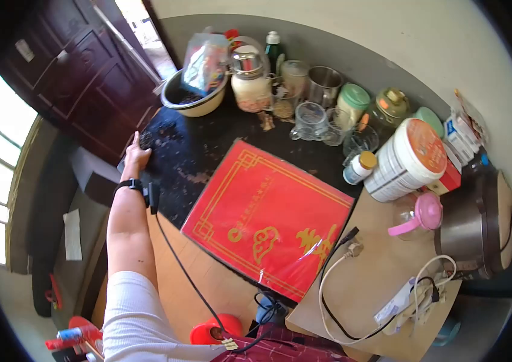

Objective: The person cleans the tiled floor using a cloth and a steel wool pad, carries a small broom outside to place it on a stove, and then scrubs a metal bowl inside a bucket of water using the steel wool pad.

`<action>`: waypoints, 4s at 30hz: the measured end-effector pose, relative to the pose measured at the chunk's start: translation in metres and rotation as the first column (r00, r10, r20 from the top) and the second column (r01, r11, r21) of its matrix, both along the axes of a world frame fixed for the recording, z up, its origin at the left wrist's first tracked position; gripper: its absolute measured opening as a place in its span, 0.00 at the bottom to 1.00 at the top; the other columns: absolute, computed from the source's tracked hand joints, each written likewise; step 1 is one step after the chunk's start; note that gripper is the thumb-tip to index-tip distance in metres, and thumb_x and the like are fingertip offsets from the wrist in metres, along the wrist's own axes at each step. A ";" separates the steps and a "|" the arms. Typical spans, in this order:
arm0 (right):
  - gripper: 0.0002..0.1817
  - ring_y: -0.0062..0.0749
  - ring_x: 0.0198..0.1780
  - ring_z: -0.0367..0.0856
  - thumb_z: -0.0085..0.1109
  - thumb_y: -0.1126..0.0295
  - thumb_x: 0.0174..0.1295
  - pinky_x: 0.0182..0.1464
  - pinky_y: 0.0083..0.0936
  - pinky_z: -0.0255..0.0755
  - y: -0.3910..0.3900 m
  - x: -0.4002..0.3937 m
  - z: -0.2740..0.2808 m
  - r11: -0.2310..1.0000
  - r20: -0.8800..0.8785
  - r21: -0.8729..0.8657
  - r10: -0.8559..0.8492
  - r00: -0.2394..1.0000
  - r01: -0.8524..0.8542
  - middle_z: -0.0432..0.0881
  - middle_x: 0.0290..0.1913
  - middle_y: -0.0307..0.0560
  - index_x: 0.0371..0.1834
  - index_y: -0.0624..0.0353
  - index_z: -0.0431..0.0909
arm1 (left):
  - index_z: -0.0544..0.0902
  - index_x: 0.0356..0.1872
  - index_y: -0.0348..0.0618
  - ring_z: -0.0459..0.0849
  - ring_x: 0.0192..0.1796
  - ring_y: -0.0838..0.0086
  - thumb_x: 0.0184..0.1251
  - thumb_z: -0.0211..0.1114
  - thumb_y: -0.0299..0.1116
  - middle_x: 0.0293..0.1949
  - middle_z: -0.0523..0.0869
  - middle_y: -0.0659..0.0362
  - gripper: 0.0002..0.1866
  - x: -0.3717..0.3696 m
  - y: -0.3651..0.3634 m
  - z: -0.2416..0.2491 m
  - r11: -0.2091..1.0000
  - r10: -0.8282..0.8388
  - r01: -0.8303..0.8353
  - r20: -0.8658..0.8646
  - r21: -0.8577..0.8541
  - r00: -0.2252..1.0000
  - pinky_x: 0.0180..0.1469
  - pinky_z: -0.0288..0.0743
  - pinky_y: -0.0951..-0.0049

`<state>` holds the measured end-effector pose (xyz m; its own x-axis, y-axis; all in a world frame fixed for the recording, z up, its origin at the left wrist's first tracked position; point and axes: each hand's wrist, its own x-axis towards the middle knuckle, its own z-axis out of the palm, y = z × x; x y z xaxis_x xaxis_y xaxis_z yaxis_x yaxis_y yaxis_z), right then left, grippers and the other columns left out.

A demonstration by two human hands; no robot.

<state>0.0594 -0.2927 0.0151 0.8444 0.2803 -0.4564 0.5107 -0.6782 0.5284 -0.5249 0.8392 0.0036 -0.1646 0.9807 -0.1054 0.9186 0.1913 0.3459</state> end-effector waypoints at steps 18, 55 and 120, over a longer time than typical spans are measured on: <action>0.12 0.25 0.20 0.74 0.50 0.67 0.62 0.22 0.25 0.69 0.023 -0.043 -0.061 0.285 -0.270 0.892 -0.286 0.919 0.350 0.74 0.18 0.43 0.26 0.63 0.76 | 0.75 0.53 0.36 0.68 0.20 0.88 0.66 0.54 0.27 0.32 0.79 0.65 0.15 0.178 -0.395 0.153 0.826 -0.536 0.465 0.703 0.319 0.468 0.19 0.60 0.86; 0.30 0.61 0.41 0.80 0.52 0.50 0.62 0.44 0.46 0.73 0.250 0.300 -0.262 0.144 -0.367 0.914 -0.106 0.924 0.379 0.80 0.39 0.67 0.56 0.65 0.63 | 0.63 0.66 0.36 0.57 0.69 0.43 0.62 0.56 0.29 0.67 0.58 0.39 0.30 0.552 -0.819 0.022 0.538 -0.842 0.833 -0.039 -0.125 0.538 0.67 0.54 0.52; 0.07 0.43 0.36 0.83 0.54 0.69 0.61 0.38 0.34 0.77 0.424 0.409 -0.409 0.494 0.154 0.845 0.138 0.978 -0.203 0.83 0.34 0.52 0.33 0.58 0.81 | 0.59 0.67 0.28 0.54 0.71 0.46 0.73 0.37 0.38 0.68 0.57 0.37 0.28 0.535 -0.827 -0.016 0.583 -0.810 0.812 -0.055 0.025 0.584 0.71 0.48 0.50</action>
<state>0.4688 0.1315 -0.3943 0.7510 0.6466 0.1337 0.6585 -0.7184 -0.2242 0.0102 0.0124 -0.0122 0.6988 0.7117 -0.0712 0.6955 -0.6530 0.2998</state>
